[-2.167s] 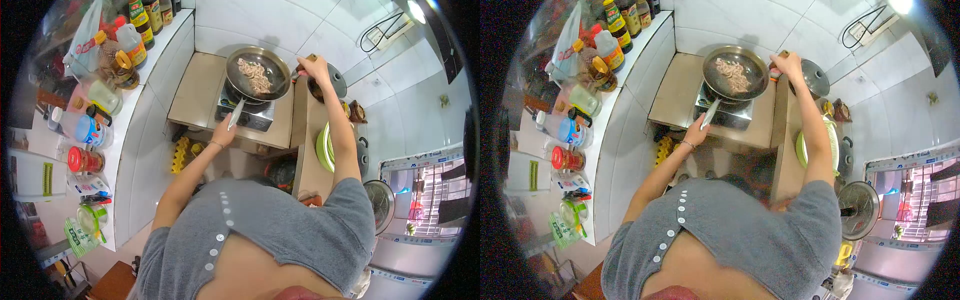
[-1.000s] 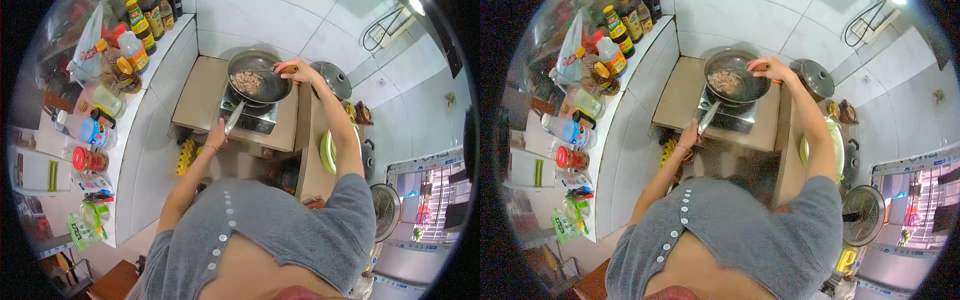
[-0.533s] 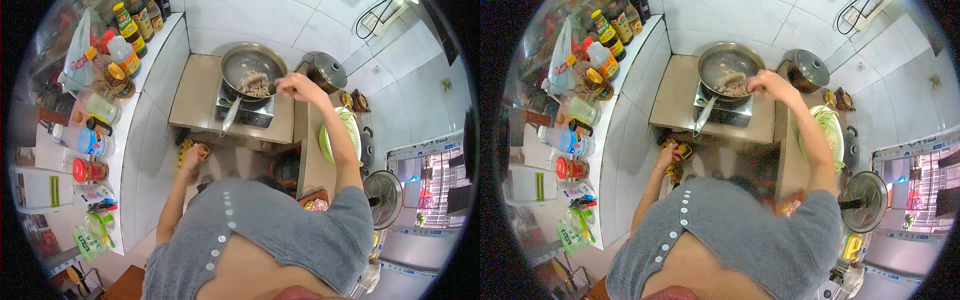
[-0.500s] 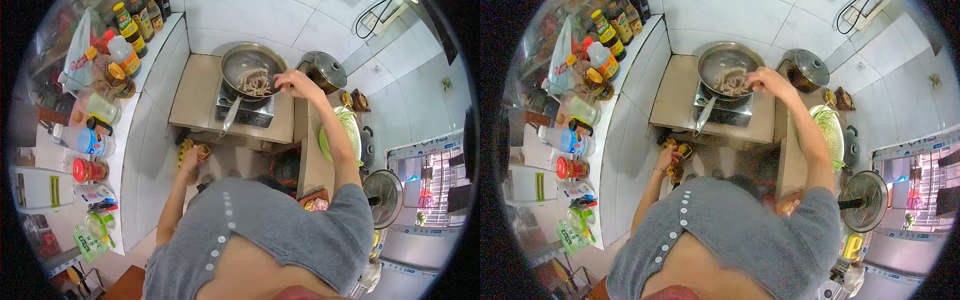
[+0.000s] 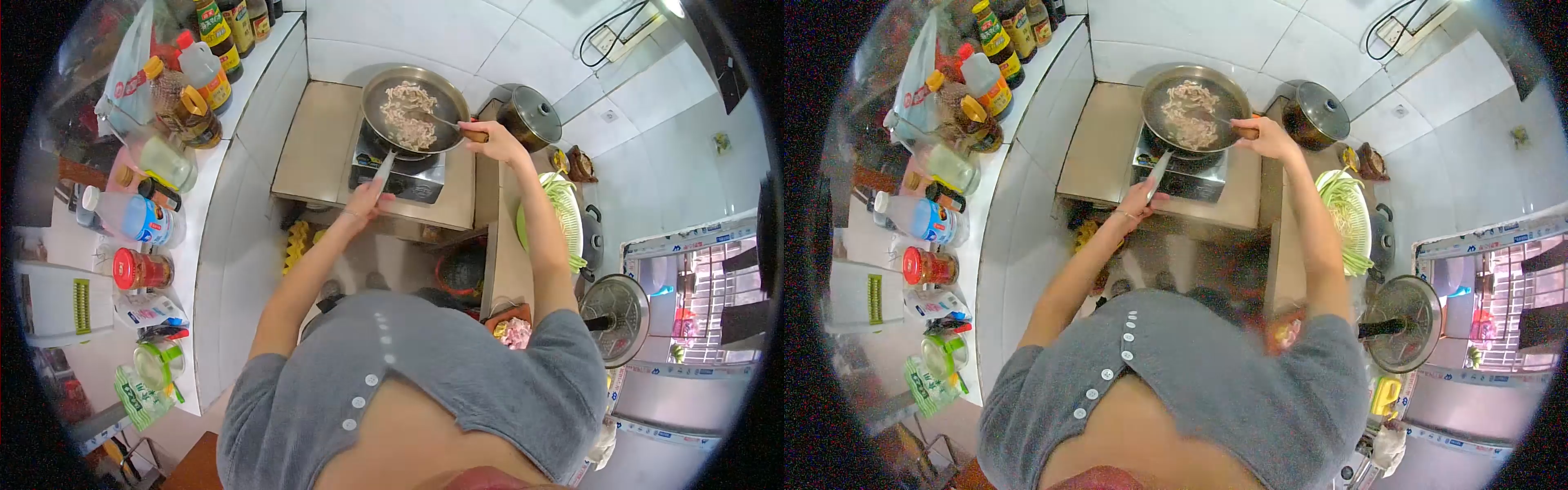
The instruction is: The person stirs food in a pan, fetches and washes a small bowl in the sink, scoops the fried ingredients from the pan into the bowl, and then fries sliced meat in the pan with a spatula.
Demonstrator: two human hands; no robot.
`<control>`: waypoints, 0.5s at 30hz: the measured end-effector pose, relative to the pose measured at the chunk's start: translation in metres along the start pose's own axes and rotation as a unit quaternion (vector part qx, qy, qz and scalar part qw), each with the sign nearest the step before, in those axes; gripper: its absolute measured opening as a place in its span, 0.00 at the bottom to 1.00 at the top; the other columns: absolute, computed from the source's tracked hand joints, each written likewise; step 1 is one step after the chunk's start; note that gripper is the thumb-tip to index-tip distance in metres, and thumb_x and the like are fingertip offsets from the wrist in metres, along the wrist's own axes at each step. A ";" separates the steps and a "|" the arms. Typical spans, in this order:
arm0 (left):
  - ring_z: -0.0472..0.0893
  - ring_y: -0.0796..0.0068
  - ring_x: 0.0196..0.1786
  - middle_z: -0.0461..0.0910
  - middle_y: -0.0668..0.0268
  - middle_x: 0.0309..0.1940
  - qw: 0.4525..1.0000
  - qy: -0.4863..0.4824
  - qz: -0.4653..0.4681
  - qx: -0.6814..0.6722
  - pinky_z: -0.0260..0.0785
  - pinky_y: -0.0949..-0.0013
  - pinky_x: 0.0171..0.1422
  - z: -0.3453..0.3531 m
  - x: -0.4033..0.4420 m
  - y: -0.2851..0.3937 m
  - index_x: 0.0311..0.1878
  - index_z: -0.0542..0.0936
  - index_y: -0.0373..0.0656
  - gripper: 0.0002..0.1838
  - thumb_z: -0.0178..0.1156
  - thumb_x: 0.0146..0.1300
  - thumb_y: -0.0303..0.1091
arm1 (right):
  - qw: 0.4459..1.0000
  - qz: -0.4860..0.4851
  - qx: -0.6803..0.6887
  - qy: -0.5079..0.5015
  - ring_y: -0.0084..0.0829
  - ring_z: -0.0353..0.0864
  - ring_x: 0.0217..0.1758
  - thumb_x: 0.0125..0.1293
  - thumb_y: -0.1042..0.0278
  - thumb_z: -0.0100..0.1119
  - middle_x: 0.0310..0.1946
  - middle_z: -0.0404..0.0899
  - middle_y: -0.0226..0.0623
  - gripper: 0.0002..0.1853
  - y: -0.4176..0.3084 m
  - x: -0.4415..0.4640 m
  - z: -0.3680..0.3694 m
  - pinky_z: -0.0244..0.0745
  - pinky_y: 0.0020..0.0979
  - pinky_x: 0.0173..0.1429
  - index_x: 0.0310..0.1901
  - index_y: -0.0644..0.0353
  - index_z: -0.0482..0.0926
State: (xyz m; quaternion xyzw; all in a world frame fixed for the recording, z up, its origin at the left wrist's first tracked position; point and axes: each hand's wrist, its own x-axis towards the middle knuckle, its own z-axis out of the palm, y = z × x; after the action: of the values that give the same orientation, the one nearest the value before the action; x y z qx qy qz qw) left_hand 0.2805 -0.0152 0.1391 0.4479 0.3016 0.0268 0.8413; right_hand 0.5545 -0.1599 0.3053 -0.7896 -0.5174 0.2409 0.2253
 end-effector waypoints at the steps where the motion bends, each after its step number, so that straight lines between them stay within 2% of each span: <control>1: 0.71 0.79 0.24 0.79 0.63 0.32 1.000 -0.002 0.000 0.000 0.65 0.74 0.28 0.002 0.006 -0.003 0.51 0.71 0.39 0.24 0.46 0.68 0.53 | 1.000 0.002 -0.001 0.001 0.42 0.76 0.54 0.55 0.63 0.63 0.43 0.80 0.47 0.19 0.000 0.003 0.003 0.72 0.38 0.52 0.50 0.55 0.78; 3: 0.69 0.79 0.20 0.77 0.66 0.25 0.995 0.083 0.029 0.047 0.61 0.73 0.25 0.006 0.018 -0.008 0.41 0.74 0.39 0.22 0.48 0.66 0.51 | 0.978 0.082 -0.179 0.066 0.47 0.78 0.49 0.52 0.66 0.61 0.38 0.80 0.51 0.17 0.006 0.021 0.016 0.73 0.34 0.52 0.45 0.61 0.79; 4: 0.69 0.79 0.20 0.77 0.66 0.25 0.995 0.081 0.028 0.049 0.61 0.73 0.25 0.002 0.025 -0.010 0.41 0.74 0.39 0.22 0.48 0.66 0.51 | 0.978 0.084 -0.178 0.067 0.47 0.78 0.49 0.52 0.66 0.61 0.38 0.80 0.51 0.17 0.009 0.031 0.026 0.73 0.34 0.52 0.45 0.61 0.79; 6: 0.65 0.83 0.18 0.72 0.70 0.22 0.971 0.113 0.134 0.165 0.52 0.77 0.18 -0.021 0.050 -0.027 0.46 0.73 0.40 0.20 0.49 0.67 0.49 | 0.952 0.175 -0.224 0.116 0.49 0.78 0.44 0.52 0.62 0.60 0.37 0.80 0.51 0.17 0.021 0.044 0.047 0.73 0.38 0.49 0.42 0.61 0.80; 7: 0.63 0.84 0.16 0.72 0.71 0.21 0.972 0.112 0.150 0.142 0.49 0.78 0.16 -0.032 0.065 -0.036 0.44 0.73 0.40 0.20 0.50 0.67 0.50 | 0.955 0.188 -0.208 0.097 0.48 0.77 0.49 0.53 0.61 0.58 0.44 0.78 0.49 0.17 0.017 0.042 0.046 0.72 0.43 0.53 0.43 0.58 0.79; 8: 0.63 0.84 0.16 0.72 0.71 0.21 0.972 0.111 0.152 0.141 0.49 0.78 0.16 -0.030 0.060 -0.027 0.44 0.73 0.40 0.20 0.50 0.67 0.50 | 0.954 0.187 -0.210 0.099 0.48 0.77 0.49 0.53 0.61 0.58 0.44 0.78 0.49 0.17 0.010 0.035 0.039 0.72 0.43 0.53 0.43 0.58 0.79; 10: 0.64 0.85 0.16 0.73 0.71 0.22 0.992 0.077 0.049 0.085 0.51 0.79 0.16 -0.026 0.036 -0.003 0.45 0.74 0.40 0.21 0.48 0.67 0.51 | 0.957 0.140 -0.233 0.096 0.49 0.78 0.48 0.55 0.61 0.56 0.43 0.78 0.49 0.15 -0.018 0.007 0.018 0.73 0.44 0.53 0.41 0.59 0.79; 11: 0.64 0.85 0.16 0.73 0.71 0.22 0.992 0.080 0.050 0.080 0.51 0.79 0.16 -0.026 0.032 -0.001 0.45 0.74 0.40 0.21 0.48 0.67 0.51 | 0.958 0.136 -0.236 0.093 0.49 0.78 0.48 0.55 0.61 0.56 0.43 0.78 0.49 0.15 -0.036 -0.008 0.010 0.73 0.44 0.53 0.41 0.59 0.79; 13: 0.66 0.85 0.18 0.75 0.70 0.24 0.994 0.058 0.014 0.091 0.55 0.80 0.18 -0.026 0.027 0.003 0.48 0.72 0.43 0.20 0.47 0.68 0.51 | 0.956 0.122 -0.251 0.087 0.48 0.79 0.40 0.53 0.62 0.54 0.34 0.80 0.48 0.13 -0.062 -0.028 0.000 0.74 0.43 0.47 0.39 0.55 0.82; 14: 0.67 0.85 0.19 0.76 0.69 0.25 0.994 0.046 -0.004 0.097 0.58 0.81 0.19 -0.025 0.023 0.005 0.49 0.71 0.44 0.20 0.46 0.68 0.51 | 0.957 0.118 -0.252 0.086 0.48 0.79 0.40 0.53 0.62 0.54 0.34 0.80 0.48 0.13 -0.061 -0.026 0.004 0.74 0.43 0.47 0.39 0.55 0.82; 15: 0.69 0.84 0.24 0.77 0.68 0.30 0.992 0.049 -0.008 0.112 0.64 0.79 0.25 -0.021 0.015 0.005 0.53 0.69 0.44 0.20 0.47 0.68 0.49 | 0.952 0.103 -0.280 0.076 0.48 0.79 0.40 0.54 0.63 0.53 0.34 0.80 0.48 0.13 -0.055 -0.023 0.013 0.74 0.43 0.46 0.39 0.55 0.82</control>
State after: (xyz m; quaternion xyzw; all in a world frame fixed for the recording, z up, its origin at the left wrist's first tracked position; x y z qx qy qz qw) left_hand 0.2824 0.0075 0.1270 0.5353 0.3468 0.0083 0.7701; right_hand 0.4995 -0.1601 0.3324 -0.8858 -0.4615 0.0480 0.0078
